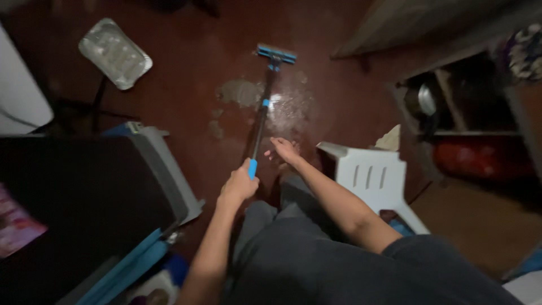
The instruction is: The person pours water from a plastic container onto the floor and then uses a squeegee-style mop to spread and clean the liquid across the surface. They move a white plastic chair out of the way to access more floor area.
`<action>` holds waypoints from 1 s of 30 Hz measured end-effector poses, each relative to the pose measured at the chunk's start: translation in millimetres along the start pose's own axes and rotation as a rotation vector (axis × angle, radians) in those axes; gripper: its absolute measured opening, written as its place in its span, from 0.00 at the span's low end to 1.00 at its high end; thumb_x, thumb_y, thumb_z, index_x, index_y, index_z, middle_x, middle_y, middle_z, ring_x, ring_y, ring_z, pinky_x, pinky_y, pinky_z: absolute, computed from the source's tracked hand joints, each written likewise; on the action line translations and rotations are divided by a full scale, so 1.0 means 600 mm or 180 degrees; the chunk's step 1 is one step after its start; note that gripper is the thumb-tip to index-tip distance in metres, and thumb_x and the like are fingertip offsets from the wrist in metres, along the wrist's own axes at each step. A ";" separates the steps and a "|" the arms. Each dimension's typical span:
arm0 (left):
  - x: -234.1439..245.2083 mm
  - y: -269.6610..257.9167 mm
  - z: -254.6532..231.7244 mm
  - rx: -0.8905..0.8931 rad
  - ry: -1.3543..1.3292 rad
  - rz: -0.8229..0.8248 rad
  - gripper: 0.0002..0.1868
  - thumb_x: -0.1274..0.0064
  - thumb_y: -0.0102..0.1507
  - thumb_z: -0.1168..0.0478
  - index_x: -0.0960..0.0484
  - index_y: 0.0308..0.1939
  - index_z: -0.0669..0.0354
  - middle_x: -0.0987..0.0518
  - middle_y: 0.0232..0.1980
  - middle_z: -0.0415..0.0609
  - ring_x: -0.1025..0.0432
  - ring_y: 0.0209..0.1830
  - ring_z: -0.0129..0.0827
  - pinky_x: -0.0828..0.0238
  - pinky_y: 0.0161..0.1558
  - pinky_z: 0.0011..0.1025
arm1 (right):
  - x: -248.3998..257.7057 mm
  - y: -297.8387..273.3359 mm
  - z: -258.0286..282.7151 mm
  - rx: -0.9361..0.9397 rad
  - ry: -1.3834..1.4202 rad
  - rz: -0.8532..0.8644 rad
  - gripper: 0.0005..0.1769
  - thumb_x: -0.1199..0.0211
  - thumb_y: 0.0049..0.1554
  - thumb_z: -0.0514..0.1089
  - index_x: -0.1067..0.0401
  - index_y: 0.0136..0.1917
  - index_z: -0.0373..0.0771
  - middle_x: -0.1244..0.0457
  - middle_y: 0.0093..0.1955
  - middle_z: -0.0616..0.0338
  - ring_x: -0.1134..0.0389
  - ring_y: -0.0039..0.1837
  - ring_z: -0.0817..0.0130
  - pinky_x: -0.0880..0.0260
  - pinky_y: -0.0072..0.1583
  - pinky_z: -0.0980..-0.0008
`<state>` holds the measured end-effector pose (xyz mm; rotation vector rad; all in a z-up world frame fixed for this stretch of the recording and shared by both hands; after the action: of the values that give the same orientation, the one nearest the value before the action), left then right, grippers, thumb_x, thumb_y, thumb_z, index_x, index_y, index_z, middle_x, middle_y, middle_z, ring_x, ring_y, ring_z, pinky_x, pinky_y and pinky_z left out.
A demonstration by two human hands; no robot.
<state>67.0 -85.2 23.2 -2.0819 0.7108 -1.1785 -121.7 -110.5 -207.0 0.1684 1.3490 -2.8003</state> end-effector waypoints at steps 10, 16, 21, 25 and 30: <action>0.008 -0.337 0.160 0.0314 0.0036 0.0176 0.39 0.45 0.62 0.58 0.28 0.80 0.35 0.15 0.58 0.63 0.21 0.61 0.62 0.26 0.64 0.56 | -0.289 -0.122 -0.225 -0.0906 0.1971 0.0101 0.14 0.44 0.69 0.52 0.33 0.55 0.39 0.32 0.41 0.53 0.30 0.38 0.62 0.26 0.40 0.59; -0.008 -0.486 0.235 0.0577 0.0075 -0.0221 0.34 0.48 0.68 0.58 0.28 0.80 0.42 0.15 0.54 0.68 0.22 0.59 0.67 0.28 0.64 0.58 | -0.392 -0.211 -0.378 -0.1218 0.2264 -0.0276 0.08 0.41 0.68 0.42 0.32 0.47 0.38 0.39 0.34 0.57 0.36 0.34 0.64 0.29 0.38 0.61; -0.042 -0.486 0.278 0.0544 -0.1046 -0.0821 0.27 0.43 0.67 0.58 0.19 0.72 0.47 0.15 0.58 0.66 0.21 0.60 0.62 0.23 0.60 0.52 | -0.376 -0.194 -0.377 -0.0983 0.1704 -0.0390 0.10 0.40 0.68 0.42 0.32 0.48 0.32 0.39 0.34 0.54 0.36 0.33 0.60 0.26 0.36 0.58; -0.122 -0.412 0.274 -0.0009 -0.1935 -0.1290 0.24 0.40 0.65 0.60 0.16 0.67 0.53 0.15 0.61 0.63 0.20 0.62 0.56 0.21 0.58 0.45 | -0.277 -0.154 -0.341 -0.0686 0.1156 -0.0300 0.17 0.39 0.71 0.45 0.31 0.59 0.24 0.35 0.37 0.50 0.31 0.35 0.56 0.21 0.38 0.53; -0.239 -0.246 0.213 -0.0359 -0.2543 -0.1103 0.31 0.41 0.67 0.67 0.20 0.75 0.48 0.18 0.45 0.60 0.24 0.41 0.50 0.28 0.42 0.43 | -0.141 -0.112 -0.265 0.0042 0.1117 -0.0883 0.18 0.41 0.67 0.40 0.42 0.67 0.36 0.37 0.39 0.46 0.31 0.31 0.55 0.30 0.31 0.52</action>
<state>135.5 146.5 5.5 -2.5608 0.0362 -0.3710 -28.8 54.0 -243.7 0.5356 1.5257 -3.1205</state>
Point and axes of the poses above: each hand's wrist, its own y-axis towards the middle knuckle, its own x-axis out of the back of the hand, z = x × y, the point moved 10 cm from there along y, towards the middle knuckle
